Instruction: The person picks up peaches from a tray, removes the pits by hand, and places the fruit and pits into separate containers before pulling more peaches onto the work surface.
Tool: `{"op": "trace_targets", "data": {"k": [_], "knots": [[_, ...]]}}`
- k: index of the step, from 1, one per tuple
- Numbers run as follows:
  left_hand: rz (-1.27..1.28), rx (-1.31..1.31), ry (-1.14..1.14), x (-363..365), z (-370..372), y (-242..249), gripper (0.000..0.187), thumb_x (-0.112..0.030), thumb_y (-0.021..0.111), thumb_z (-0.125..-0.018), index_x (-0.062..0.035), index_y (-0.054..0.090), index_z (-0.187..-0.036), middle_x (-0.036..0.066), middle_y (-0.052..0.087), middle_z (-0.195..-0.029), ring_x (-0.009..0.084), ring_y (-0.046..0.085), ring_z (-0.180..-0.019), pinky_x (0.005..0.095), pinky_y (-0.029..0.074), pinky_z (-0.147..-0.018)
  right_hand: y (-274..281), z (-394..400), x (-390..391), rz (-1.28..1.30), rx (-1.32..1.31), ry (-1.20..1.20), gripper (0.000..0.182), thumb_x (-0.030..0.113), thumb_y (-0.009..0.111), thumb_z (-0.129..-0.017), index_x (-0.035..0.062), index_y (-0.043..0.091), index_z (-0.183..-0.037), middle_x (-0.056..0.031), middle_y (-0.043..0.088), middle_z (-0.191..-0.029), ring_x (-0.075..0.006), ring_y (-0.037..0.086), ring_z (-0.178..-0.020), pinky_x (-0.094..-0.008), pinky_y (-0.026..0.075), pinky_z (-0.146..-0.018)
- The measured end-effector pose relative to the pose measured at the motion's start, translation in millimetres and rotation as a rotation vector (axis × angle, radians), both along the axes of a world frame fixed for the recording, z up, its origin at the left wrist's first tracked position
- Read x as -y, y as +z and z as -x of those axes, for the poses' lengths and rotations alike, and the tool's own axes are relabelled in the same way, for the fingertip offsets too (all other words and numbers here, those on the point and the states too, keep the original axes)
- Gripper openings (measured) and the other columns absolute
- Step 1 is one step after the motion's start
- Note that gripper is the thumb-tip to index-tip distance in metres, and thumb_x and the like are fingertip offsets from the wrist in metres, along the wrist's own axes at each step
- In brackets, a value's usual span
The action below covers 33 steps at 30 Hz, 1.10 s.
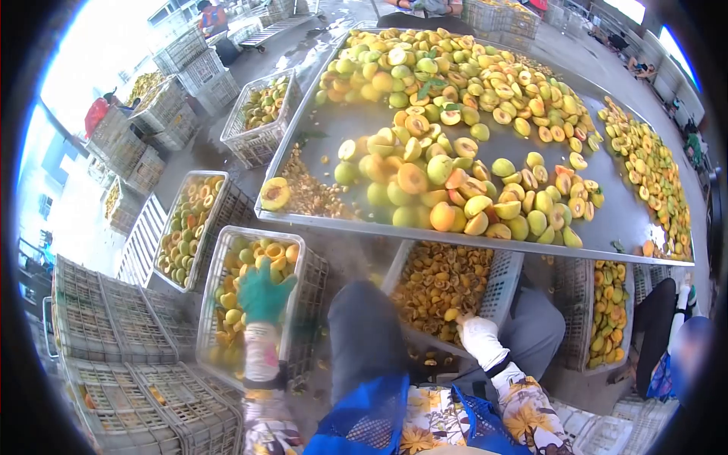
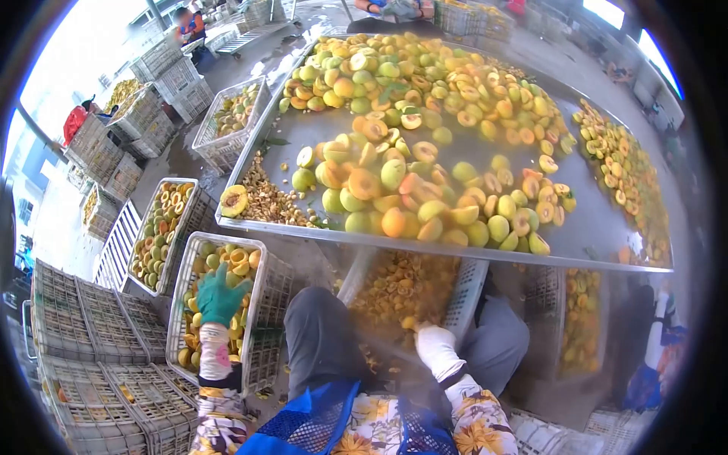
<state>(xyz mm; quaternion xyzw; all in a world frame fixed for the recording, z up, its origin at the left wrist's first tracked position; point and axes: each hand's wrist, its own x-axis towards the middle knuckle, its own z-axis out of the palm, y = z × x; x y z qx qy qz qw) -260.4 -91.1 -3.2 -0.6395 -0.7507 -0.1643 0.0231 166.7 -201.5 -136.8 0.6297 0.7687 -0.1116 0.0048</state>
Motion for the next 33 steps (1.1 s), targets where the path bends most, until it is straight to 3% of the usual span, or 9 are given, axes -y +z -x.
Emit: {"op": "trace_targets", "data": {"k": [2,8,10,12,16,19,24,28,33], "knots": [[-0.216,-0.370,-0.133,-23,3,8,0.039,-0.038,0.069,-0.076,-0.0123,0.065,-0.105,0.015,0.061,-0.110,0.0326,0.058,-0.100,0.0434,0.046,-0.084,18,15,-9,-0.082,-0.028,-0.216,0.022,0.030,0.054,-0.089,0.0085,0.060,-0.085,-0.0098,0.062,-0.066,-0.0299,0.064,-0.061,-0.0436,0.049,-0.056],[-0.048,0.009,-0.280,-195,-102,6,0.048,-0.035,0.068,-0.077,-0.0120,0.059,-0.118,0.013,0.060,-0.117,0.0364,0.056,-0.106,0.0430,0.047,-0.088,-24,12,-26,0.071,-0.082,-0.406,0.048,0.039,0.042,-0.094,-0.0040,0.063,-0.091,-0.0239,0.064,-0.069,-0.0386,0.064,-0.061,-0.0491,0.050,-0.058],[0.140,-0.012,-0.207,-232,-111,-27,0.054,-0.037,0.069,-0.076,-0.0112,0.056,-0.121,0.016,0.061,-0.115,0.0370,0.059,-0.104,0.0444,0.048,-0.087,-57,-10,-24,0.549,-0.358,-0.473,0.055,0.042,0.040,-0.095,-0.0046,0.066,-0.083,-0.0272,0.063,-0.072,-0.0420,0.063,-0.067,-0.0496,0.050,-0.063],[0.395,0.000,-0.115,-277,-110,-59,0.058,-0.039,0.070,-0.073,-0.0105,0.054,-0.121,0.019,0.062,-0.111,0.0378,0.061,-0.101,0.0463,0.048,-0.086,-35,-2,-18,0.265,-0.380,-0.379,0.063,0.047,0.038,-0.095,-0.0058,0.065,-0.074,-0.0294,0.063,-0.075,-0.0450,0.062,-0.075,-0.0498,0.049,-0.069],[0.281,0.229,-0.256,-238,-119,-7,0.049,-0.027,0.069,-0.073,-0.0048,0.055,-0.115,0.017,0.066,-0.098,0.0321,0.065,-0.093,0.0433,0.053,-0.077,34,13,-27,0.214,-0.551,-0.406,0.054,0.042,0.038,-0.097,-0.0074,0.060,-0.094,-0.0326,0.061,-0.087,-0.0474,0.059,-0.088,-0.0517,0.046,-0.079],[0.253,1.654,-0.389,-179,-104,9,0.034,-0.012,0.058,-0.077,-0.0045,0.058,-0.109,0.013,0.064,-0.097,0.0214,0.062,-0.084,0.0399,0.056,-0.066,29,13,-26,0.114,-0.588,-0.392,0.045,0.038,0.045,-0.095,-0.0052,0.059,-0.098,-0.0332,0.060,-0.086,-0.0487,0.058,-0.083,-0.0520,0.046,-0.072],[0.411,2.253,-0.241,-51,-139,31,0.033,-0.028,0.056,-0.090,-0.0055,0.055,-0.114,0.010,0.062,-0.098,0.0218,0.061,-0.085,0.0358,0.055,-0.065,97,52,-39,-0.072,-1.008,-0.315,0.029,0.023,0.052,-0.094,-0.0047,0.056,-0.100,-0.0331,0.058,-0.076,-0.0458,0.059,-0.076,-0.0472,0.048,-0.061],[0.372,2.302,-0.331,-5,-174,13,0.048,-0.046,0.046,-0.095,-0.0025,0.055,-0.113,0.012,0.062,-0.097,0.0206,0.060,-0.084,0.0338,0.052,-0.066,166,88,-34,-0.082,-1.019,-0.094,0.030,0.029,0.048,-0.098,0.0006,0.053,-0.093,-0.0151,0.050,-0.057,-0.0277,0.054,-0.049,-0.0378,0.040,-0.047],[0.067,1.853,-0.438,22,-204,20,0.039,-0.037,0.048,-0.096,-0.0008,0.058,-0.108,0.010,0.062,-0.093,0.0161,0.057,-0.080,0.0285,0.047,-0.072,175,105,-30,-0.320,-0.865,-0.084,0.022,0.015,0.053,-0.094,-0.0016,0.048,-0.081,-0.0244,0.051,-0.058,-0.0434,0.055,-0.055,-0.0431,0.038,-0.044]]}}
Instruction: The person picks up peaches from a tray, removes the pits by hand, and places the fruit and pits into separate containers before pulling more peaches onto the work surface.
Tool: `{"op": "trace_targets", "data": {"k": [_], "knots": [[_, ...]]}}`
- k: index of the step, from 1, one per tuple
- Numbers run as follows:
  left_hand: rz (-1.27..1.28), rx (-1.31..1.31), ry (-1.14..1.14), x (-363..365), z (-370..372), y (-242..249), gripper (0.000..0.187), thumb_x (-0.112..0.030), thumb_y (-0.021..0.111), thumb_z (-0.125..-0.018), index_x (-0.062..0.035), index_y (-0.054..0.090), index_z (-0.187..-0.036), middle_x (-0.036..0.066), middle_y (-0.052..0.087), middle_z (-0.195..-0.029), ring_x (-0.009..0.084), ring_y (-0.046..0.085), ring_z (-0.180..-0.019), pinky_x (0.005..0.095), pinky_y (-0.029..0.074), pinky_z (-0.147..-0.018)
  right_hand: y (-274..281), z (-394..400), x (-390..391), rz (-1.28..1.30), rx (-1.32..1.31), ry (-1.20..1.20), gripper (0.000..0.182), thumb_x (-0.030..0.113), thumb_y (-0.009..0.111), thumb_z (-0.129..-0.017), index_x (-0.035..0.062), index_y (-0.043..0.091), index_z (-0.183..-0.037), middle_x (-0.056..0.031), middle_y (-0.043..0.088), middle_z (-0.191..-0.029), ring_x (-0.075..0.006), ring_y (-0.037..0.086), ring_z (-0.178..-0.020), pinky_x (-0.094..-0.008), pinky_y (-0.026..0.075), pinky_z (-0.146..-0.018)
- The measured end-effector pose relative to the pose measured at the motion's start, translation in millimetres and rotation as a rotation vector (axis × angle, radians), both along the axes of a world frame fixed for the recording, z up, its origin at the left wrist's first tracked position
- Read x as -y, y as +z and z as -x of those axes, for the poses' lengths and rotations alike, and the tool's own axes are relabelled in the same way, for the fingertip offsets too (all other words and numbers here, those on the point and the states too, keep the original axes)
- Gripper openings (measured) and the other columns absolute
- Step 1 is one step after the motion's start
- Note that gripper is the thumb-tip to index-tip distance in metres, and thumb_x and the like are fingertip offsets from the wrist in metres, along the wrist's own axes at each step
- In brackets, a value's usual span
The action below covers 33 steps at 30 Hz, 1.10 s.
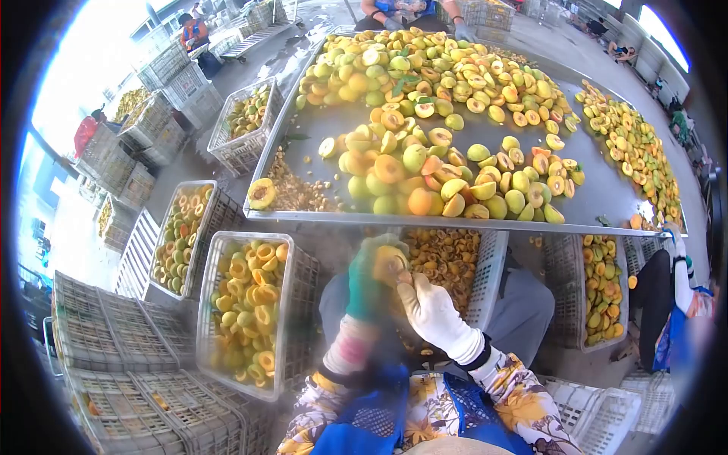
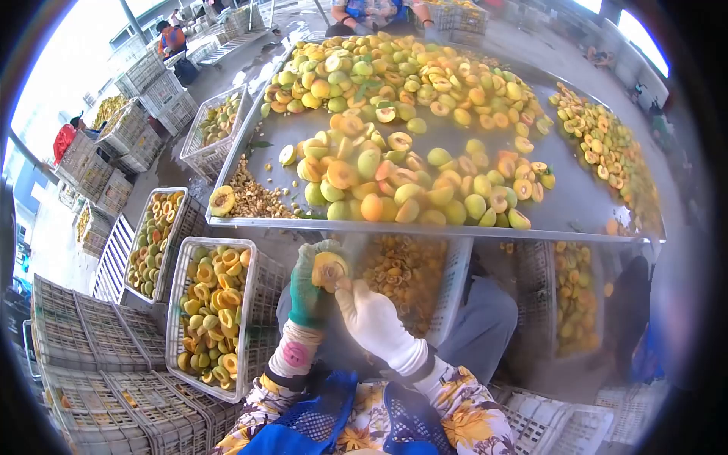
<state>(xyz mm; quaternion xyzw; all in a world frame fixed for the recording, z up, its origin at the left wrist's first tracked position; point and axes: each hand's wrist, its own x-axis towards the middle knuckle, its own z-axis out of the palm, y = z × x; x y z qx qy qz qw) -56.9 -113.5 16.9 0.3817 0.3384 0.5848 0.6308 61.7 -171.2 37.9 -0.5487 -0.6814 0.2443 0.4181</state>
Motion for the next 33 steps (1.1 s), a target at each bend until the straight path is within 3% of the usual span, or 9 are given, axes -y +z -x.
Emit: {"op": "trace_targets", "data": {"k": [4,9,12,18,22,25,28,31,33], "knots": [[-0.377,-0.491,0.285,5,-7,1,0.028,-0.024,0.054,-0.093,0.0006,0.060,-0.105,0.007,0.063,-0.090,0.0134,0.057,-0.078,0.0270,0.047,-0.071,-8,1,4,0.100,0.006,-0.013,0.026,0.024,0.050,-0.096,-0.0013,0.054,-0.089,-0.0255,0.058,-0.064,-0.0441,0.058,-0.058,-0.0493,0.044,-0.051],[-0.067,-0.296,0.261,9,-10,-6,0.024,-0.018,0.052,-0.094,0.0016,0.065,-0.098,0.006,0.065,-0.089,0.0119,0.058,-0.081,0.0257,0.047,-0.074,-22,-5,-1,0.128,-0.162,0.136,0.035,0.030,0.046,-0.098,-0.0035,0.052,-0.087,-0.0292,0.055,-0.065,-0.0428,0.057,-0.055,-0.0482,0.043,-0.049],[-0.185,-0.366,0.111,1,-1,0,0.023,-0.016,0.053,-0.093,0.0019,0.067,-0.092,0.006,0.065,-0.087,0.0105,0.057,-0.077,0.0243,0.046,-0.070,2,-12,-1,0.730,-0.409,0.193,0.044,0.046,0.045,-0.096,0.0036,0.051,-0.086,-0.0024,0.046,-0.054,-0.0137,0.045,-0.041,-0.0305,0.033,-0.036],[0.224,-0.309,-0.277,-12,17,5,0.020,-0.016,0.059,-0.089,0.0010,0.068,-0.092,0.003,0.063,-0.077,0.0071,0.054,-0.063,0.0213,0.044,-0.057,13,-24,-8,1.260,-0.961,0.377,0.049,0.056,0.043,-0.095,0.0076,0.049,-0.089,0.0070,0.029,-0.055,-0.0041,0.024,-0.040,-0.0216,0.020,-0.036],[0.302,-0.210,-0.418,-19,17,-4,0.018,-0.015,0.060,-0.088,0.0011,0.068,-0.091,0.001,0.062,-0.074,0.0073,0.055,-0.063,0.0217,0.044,-0.055,1,-26,-5,1.229,-1.025,0.356,0.049,0.054,0.039,-0.097,0.0068,0.049,-0.088,0.0076,0.026,-0.054,-0.0039,0.022,-0.038,-0.0217,0.018,-0.035],[-0.024,-0.428,0.083,-10,-11,-30,0.017,-0.014,0.058,-0.089,0.0008,0.068,-0.091,0.001,0.064,-0.078,0.0088,0.058,-0.066,0.0225,0.045,-0.056,-16,-35,-18,1.384,-1.223,0.418,0.049,0.053,0.038,-0.097,0.0065,0.050,-0.089,0.0081,0.027,-0.052,-0.0033,0.022,-0.036,-0.0208,0.016,-0.032],[-0.110,-0.275,-0.144,-21,-10,-44,0.023,-0.019,0.057,-0.091,0.0027,0.066,-0.094,0.005,0.064,-0.079,0.0103,0.058,-0.069,0.0223,0.045,-0.060,-20,-39,-16,1.352,-1.191,0.384,0.048,0.052,0.038,-0.098,0.0062,0.052,-0.089,0.0083,0.028,-0.051,-0.0024,0.023,-0.034,-0.0201,0.016,-0.030],[0.296,-0.074,-0.129,-16,-5,-37,0.026,-0.021,0.051,-0.093,0.0006,0.066,-0.089,0.006,0.063,-0.077,0.0113,0.056,-0.066,0.0216,0.043,-0.059,-33,-36,-23,1.351,-1.160,0.416,0.050,0.053,0.039,-0.097,0.0060,0.055,-0.092,0.0085,0.028,-0.051,-0.0026,0.021,-0.034,-0.0205,0.017,-0.029],[0.153,-0.057,0.237,-19,-8,-48,0.022,-0.021,0.051,-0.092,-0.0042,0.065,-0.089,0.006,0.061,-0.077,0.0120,0.055,-0.060,0.0222,0.043,-0.056,-49,-23,-19,1.352,-1.423,0.443,0.052,0.054,0.039,-0.096,0.0054,0.057,-0.093,0.0085,0.028,-0.051,-0.0028,0.020,-0.033,-0.0197,0.018,-0.029]]}}
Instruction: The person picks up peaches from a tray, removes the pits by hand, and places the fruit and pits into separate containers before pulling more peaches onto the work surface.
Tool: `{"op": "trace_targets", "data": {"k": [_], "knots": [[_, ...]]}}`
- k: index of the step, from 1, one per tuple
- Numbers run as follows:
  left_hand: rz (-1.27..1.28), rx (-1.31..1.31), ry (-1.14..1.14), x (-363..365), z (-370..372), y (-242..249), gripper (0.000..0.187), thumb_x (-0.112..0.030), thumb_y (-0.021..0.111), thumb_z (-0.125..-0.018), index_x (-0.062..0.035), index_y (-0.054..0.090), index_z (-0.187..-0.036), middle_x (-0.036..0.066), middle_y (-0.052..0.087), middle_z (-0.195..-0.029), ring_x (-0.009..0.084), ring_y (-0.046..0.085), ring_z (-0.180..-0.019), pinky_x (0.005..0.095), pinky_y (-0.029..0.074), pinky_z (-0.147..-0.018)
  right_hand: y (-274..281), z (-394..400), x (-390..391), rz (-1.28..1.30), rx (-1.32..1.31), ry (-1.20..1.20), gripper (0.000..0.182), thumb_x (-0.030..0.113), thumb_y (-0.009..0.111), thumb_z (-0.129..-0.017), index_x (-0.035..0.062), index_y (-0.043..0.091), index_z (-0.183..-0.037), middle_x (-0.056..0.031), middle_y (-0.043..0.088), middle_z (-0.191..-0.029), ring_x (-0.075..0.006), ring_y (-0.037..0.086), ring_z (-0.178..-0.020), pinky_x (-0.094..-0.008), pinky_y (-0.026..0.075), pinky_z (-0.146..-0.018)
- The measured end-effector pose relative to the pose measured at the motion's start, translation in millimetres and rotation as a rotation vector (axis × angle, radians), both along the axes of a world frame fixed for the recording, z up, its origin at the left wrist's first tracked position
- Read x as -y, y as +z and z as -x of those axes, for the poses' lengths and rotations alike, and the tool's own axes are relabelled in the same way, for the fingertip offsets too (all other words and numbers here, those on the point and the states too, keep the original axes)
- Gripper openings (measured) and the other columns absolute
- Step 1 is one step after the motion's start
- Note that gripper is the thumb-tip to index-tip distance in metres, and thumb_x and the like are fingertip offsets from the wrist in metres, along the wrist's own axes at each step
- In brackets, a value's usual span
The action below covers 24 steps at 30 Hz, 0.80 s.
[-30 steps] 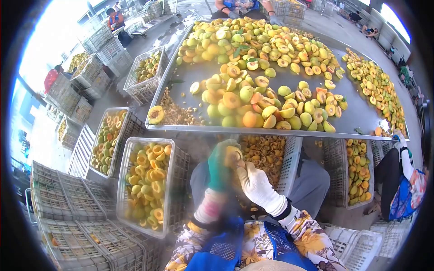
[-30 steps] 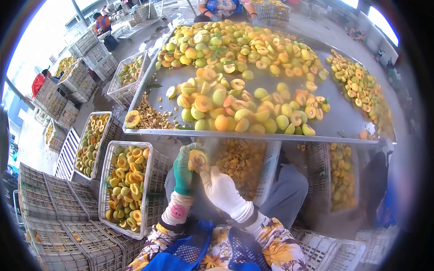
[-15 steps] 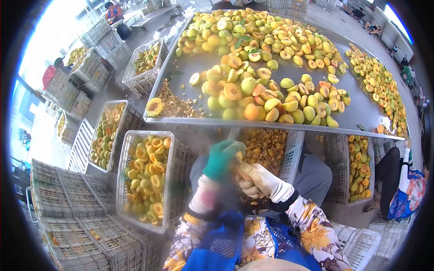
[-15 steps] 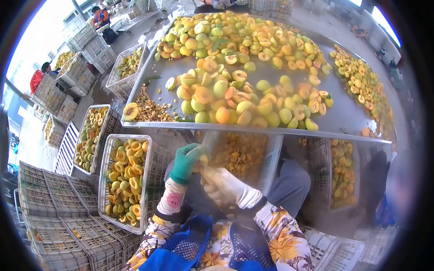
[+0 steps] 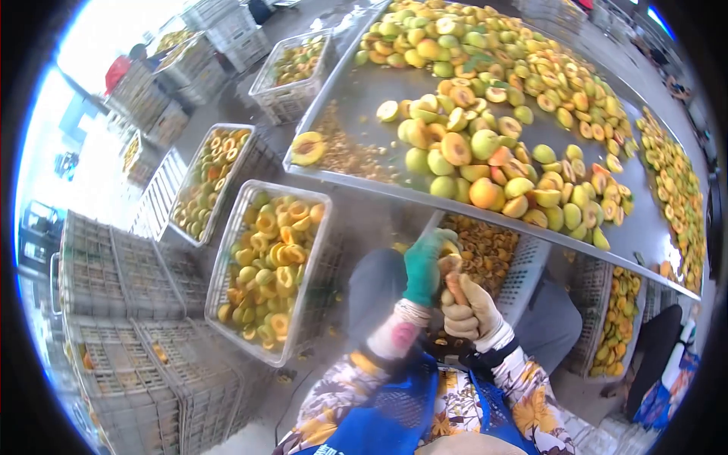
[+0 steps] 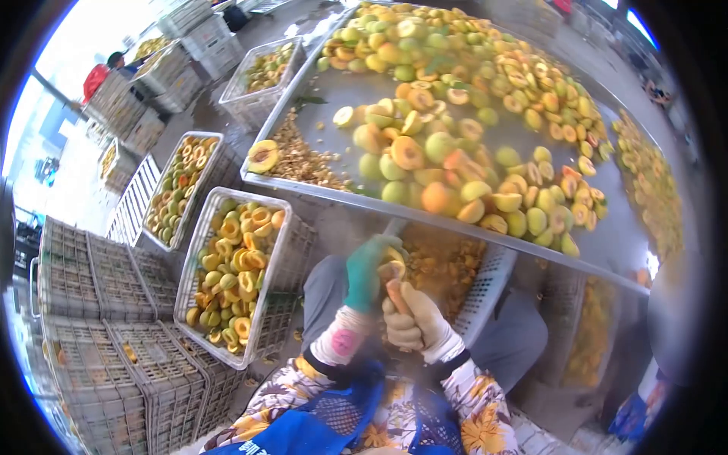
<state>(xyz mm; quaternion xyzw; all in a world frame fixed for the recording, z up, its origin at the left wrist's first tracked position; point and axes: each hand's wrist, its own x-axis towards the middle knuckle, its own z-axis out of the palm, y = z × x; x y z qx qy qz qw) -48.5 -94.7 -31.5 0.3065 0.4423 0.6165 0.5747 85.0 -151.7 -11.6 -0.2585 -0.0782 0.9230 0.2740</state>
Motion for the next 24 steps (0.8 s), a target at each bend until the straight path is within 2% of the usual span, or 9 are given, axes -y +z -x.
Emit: {"op": "trace_targets", "data": {"k": [2,5,6,8,9,10,14,21,24], "knots": [[0.171,0.399,0.307,-14,13,-14,0.018,-0.025,0.053,-0.090,-0.0100,0.062,-0.089,0.004,0.059,-0.075,0.0137,0.055,-0.056,0.0255,0.047,-0.049,-9,20,13,0.063,-0.443,-0.112,0.054,0.057,0.043,-0.094,0.0049,0.058,-0.093,0.0076,0.031,-0.051,-0.0033,0.024,-0.033,-0.0194,0.021,-0.029],[0.025,0.220,0.558,-19,93,1,0.017,-0.024,0.057,-0.090,-0.0088,0.065,-0.092,0.001,0.061,-0.084,0.0139,0.059,-0.075,0.0262,0.051,-0.068,-20,32,15,-0.584,0.960,-0.316,0.044,0.050,0.048,-0.095,0.0059,0.055,-0.089,-0.0022,0.050,-0.058,-0.0150,0.043,-0.040,-0.0275,0.037,-0.037],[0.029,0.208,0.566,-20,130,1,0.019,-0.024,0.058,-0.090,-0.0068,0.066,-0.093,0.000,0.061,-0.083,0.0135,0.059,-0.075,0.0265,0.050,-0.069,-72,11,10,-1.256,1.431,-0.330,0.037,0.042,0.049,-0.095,0.0055,0.055,-0.088,-0.0094,0.056,-0.060,-0.0222,0.051,-0.041,-0.0347,0.042,-0.040],[0.170,-0.929,0.403,-16,221,-29,0.022,-0.026,0.063,-0.084,-0.0084,0.068,-0.098,0.013,0.064,-0.096,0.0215,0.061,-0.085,0.0353,0.051,-0.075,-114,-39,20,-1.506,1.853,0.404,0.031,0.035,0.050,-0.094,0.0063,0.057,-0.086,-0.0132,0.060,-0.063,-0.0270,0.057,-0.046,-0.0404,0.045,-0.042],[0.159,-1.789,0.293,-12,240,-14,0.022,-0.023,0.068,-0.078,-0.0108,0.070,-0.096,0.018,0.064,-0.102,0.0289,0.060,-0.093,0.0407,0.048,-0.083,-123,-52,26,-1.444,1.939,0.356,0.029,0.033,0.049,-0.094,0.0069,0.058,-0.085,-0.0129,0.062,-0.064,-0.0286,0.059,-0.048,-0.0420,0.045,-0.043],[0.115,-2.004,0.367,-11,249,-11,0.027,-0.023,0.070,-0.073,-0.0120,0.070,-0.097,0.017,0.063,-0.108,0.0336,0.057,-0.100,0.0432,0.046,-0.088,-131,-61,30,-1.381,2.023,0.310,0.028,0.032,0.049,-0.094,0.0074,0.058,-0.083,-0.0127,0.063,-0.064,-0.0302,0.061,-0.050,-0.0436,0.045,-0.043],[-0.462,-1.523,0.137,-86,176,40,0.026,-0.025,0.067,-0.074,-0.0131,0.069,-0.097,0.016,0.060,-0.112,0.0357,0.057,-0.100,0.0433,0.047,-0.084,-130,-58,22,-1.157,2.083,0.451,0.037,0.038,0.046,-0.094,0.0056,0.058,-0.080,-0.0172,0.061,-0.057,-0.0332,0.062,-0.053,-0.0447,0.047,-0.045],[-0.072,-1.814,0.226,-328,106,-13,0.040,-0.029,0.067,-0.078,-0.0147,0.059,-0.115,0.014,0.065,-0.102,0.0325,0.062,-0.093,0.0438,0.050,-0.080,-145,-74,17,-0.947,1.837,0.079,0.046,0.037,0.047,-0.094,-0.0030,0.060,-0.076,-0.0272,0.060,-0.068,-0.0442,0.061,-0.068,-0.0508,0.047,-0.061],[-0.113,-1.663,-0.265,-370,119,-39,0.042,-0.030,0.070,-0.075,-0.0145,0.060,-0.113,0.015,0.066,-0.098,0.0332,0.063,-0.091,0.0450,0.049,-0.082,-127,-79,13,-0.843,1.712,0.022,0.045,0.039,0.050,-0.093,-0.0031,0.058,-0.080,-0.0256,0.061,-0.066,-0.0425,0.062,-0.066,-0.0492,0.047,-0.060]]}}
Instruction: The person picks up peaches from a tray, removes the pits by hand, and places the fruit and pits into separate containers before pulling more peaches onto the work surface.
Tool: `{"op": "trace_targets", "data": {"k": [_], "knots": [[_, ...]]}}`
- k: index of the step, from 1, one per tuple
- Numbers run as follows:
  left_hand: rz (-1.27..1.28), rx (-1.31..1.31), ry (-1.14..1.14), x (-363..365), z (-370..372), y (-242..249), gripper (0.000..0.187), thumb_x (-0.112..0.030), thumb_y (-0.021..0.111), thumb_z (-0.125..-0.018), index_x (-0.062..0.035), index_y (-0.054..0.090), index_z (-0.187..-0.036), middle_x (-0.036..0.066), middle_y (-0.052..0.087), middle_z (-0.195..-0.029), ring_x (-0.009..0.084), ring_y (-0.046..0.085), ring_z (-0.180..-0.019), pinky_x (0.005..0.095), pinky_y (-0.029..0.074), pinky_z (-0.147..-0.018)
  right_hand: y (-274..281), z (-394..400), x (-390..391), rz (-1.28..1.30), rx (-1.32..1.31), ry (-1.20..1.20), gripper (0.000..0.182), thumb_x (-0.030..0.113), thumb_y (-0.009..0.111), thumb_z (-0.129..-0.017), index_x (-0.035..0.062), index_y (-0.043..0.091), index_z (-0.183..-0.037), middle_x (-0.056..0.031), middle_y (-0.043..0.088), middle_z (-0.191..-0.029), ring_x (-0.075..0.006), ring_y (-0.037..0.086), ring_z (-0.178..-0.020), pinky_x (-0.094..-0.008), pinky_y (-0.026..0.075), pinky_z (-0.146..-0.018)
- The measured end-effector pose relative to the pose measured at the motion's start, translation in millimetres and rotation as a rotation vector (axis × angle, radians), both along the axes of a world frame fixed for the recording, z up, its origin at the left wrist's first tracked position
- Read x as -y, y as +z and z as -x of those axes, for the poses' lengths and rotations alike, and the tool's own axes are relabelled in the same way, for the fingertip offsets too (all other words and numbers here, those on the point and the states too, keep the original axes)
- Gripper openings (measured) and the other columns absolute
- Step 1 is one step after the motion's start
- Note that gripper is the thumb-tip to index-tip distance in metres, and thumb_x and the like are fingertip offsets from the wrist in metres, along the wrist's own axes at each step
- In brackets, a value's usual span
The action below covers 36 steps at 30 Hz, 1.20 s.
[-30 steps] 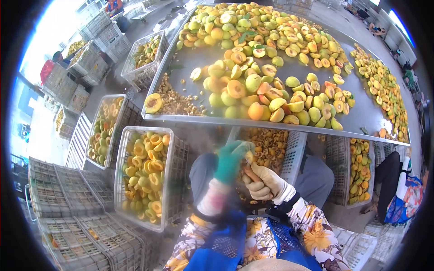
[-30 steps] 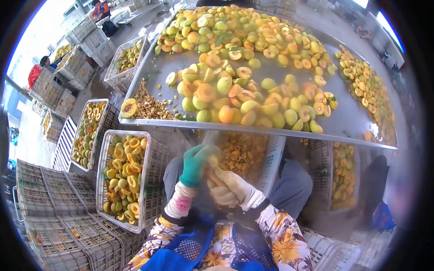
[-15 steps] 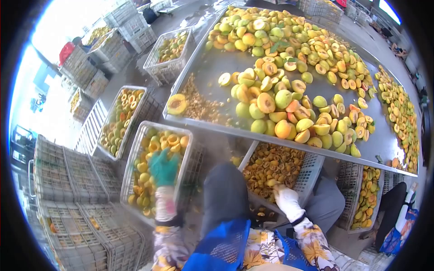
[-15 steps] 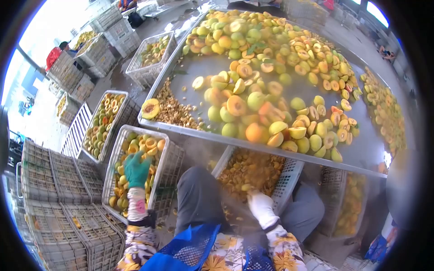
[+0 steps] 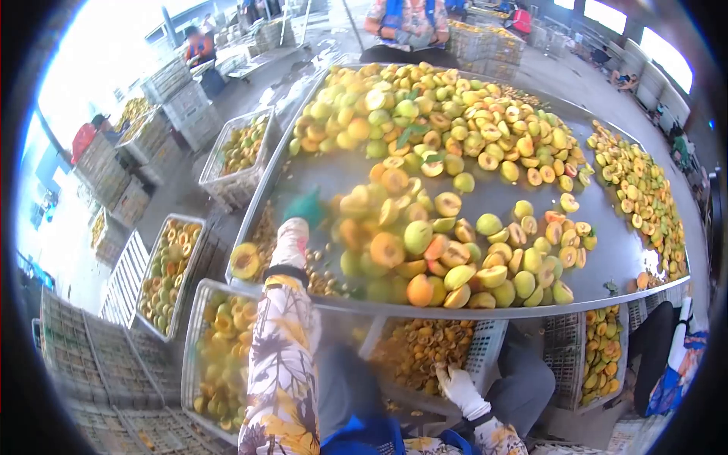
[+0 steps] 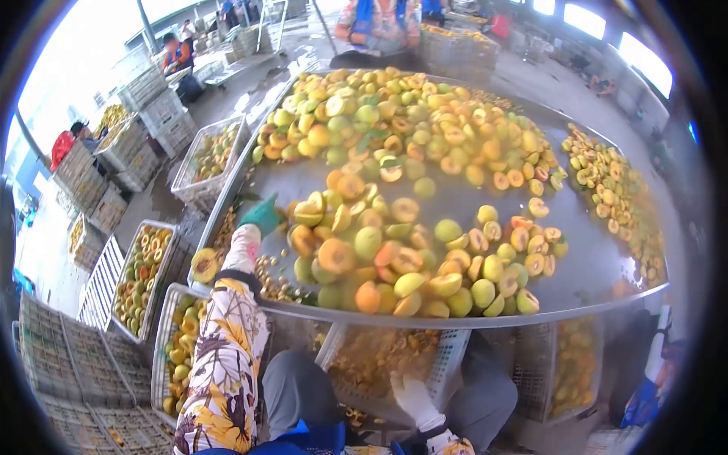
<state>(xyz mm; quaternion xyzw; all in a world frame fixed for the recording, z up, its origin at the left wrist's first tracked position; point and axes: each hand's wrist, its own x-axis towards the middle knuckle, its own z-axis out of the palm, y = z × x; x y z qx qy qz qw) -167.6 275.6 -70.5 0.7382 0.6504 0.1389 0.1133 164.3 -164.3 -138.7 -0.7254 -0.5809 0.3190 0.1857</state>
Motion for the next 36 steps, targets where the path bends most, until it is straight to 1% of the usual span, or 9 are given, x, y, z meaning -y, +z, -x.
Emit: {"op": "trace_targets", "data": {"k": [3,6,10,12,15,19,23,29,36], "knots": [[0.152,-0.129,-0.062,26,-19,36,0.042,-0.027,0.071,-0.075,-0.0110,0.059,-0.111,0.015,0.066,-0.090,0.0271,0.066,-0.085,0.0412,0.052,-0.073,-1,2,-1,-0.001,-0.021,0.004,0.042,0.037,0.051,-0.094,-0.0026,0.058,-0.082,-0.0232,0.060,-0.062,-0.0425,0.061,-0.063,-0.0468,0.047,-0.058],[-0.004,0.199,-0.085,48,-5,42,0.041,-0.026,0.073,-0.074,-0.0097,0.059,-0.109,0.013,0.065,-0.086,0.0191,0.066,-0.076,0.0337,0.053,-0.061,18,10,-3,-0.023,-0.120,0.071,0.040,0.038,0.051,-0.095,-0.0018,0.057,-0.092,-0.0231,0.060,-0.068,-0.0422,0.061,-0.067,-0.0446,0.047,-0.060],[0.236,1.383,-0.053,132,-1,95,0.029,-0.028,0.064,-0.085,-0.0070,0.059,-0.104,0.011,0.064,-0.085,0.0192,0.063,-0.070,0.0302,0.053,-0.055,28,8,-4,-0.235,-0.097,0.209,0.038,0.036,0.050,-0.097,-0.0019,0.056,-0.102,-0.0228,0.061,-0.077,-0.0370,0.062,-0.071,-0.0398,0.047,-0.061],[0.360,1.817,0.095,190,-16,104,0.043,-0.043,0.053,-0.092,-0.0022,0.059,-0.104,0.013,0.064,-0.085,0.0219,0.064,-0.070,0.0323,0.053,-0.058,46,21,-17,-0.235,-0.286,0.021,0.032,0.028,0.049,-0.098,-0.0025,0.056,-0.104,-0.0183,0.059,-0.071,-0.0308,0.059,-0.061,-0.0375,0.047,-0.058],[0.426,2.032,0.309,278,-64,122,0.059,-0.057,0.044,-0.092,-0.0007,0.059,-0.101,0.015,0.064,-0.081,0.0230,0.063,-0.067,0.0332,0.053,-0.059,105,45,-24,-0.381,-0.488,0.083,0.028,0.024,0.049,-0.099,-0.0026,0.056,-0.106,-0.0155,0.057,-0.068,-0.0254,0.055,-0.054,-0.0338,0.046,-0.052],[0.387,1.767,0.160,332,-92,94,0.061,-0.059,0.041,-0.093,-0.0024,0.060,-0.082,0.012,0.063,-0.071,0.0188,0.060,-0.060,0.0281,0.051,-0.056,189,79,-7,-0.603,-0.297,0.308,0.018,0.019,0.058,-0.091,0.0017,0.057,-0.086,-0.0183,0.059,-0.062,-0.0369,0.060,-0.054,-0.0422,0.047,-0.048],[0.429,1.620,0.064,356,-101,102,0.060,-0.056,0.040,-0.095,-0.0019,0.060,-0.078,0.009,0.061,-0.069,0.0157,0.058,-0.055,0.0250,0.048,-0.052,195,88,0,-0.564,0.032,0.312,0.019,0.020,0.057,-0.092,0.0026,0.051,-0.084,-0.0184,0.056,-0.058,-0.0367,0.059,-0.055,-0.0424,0.044,-0.045],[0.181,1.351,0.175,374,-120,105,0.060,-0.053,0.041,-0.096,0.0007,0.063,-0.081,0.006,0.060,-0.067,0.0115,0.055,-0.056,0.0243,0.046,-0.052,178,89,5,-0.500,-0.005,0.305,0.020,0.017,0.054,-0.093,0.0009,0.050,-0.082,-0.0211,0.054,-0.057,-0.0394,0.058,-0.055,-0.0450,0.043,-0.047],[0.400,1.202,0.061,371,-105,123,0.039,-0.037,0.053,-0.095,-0.0003,0.063,-0.090,0.005,0.059,-0.065,0.0134,0.056,-0.058,0.0259,0.045,-0.055,177,86,3,-0.134,-0.480,0.290,0.039,0.035,0.047,-0.097,-0.0019,0.058,-0.088,-0.0254,0.059,-0.073,-0.0402,0.061,-0.069,-0.0434,0.046,-0.060]]}}
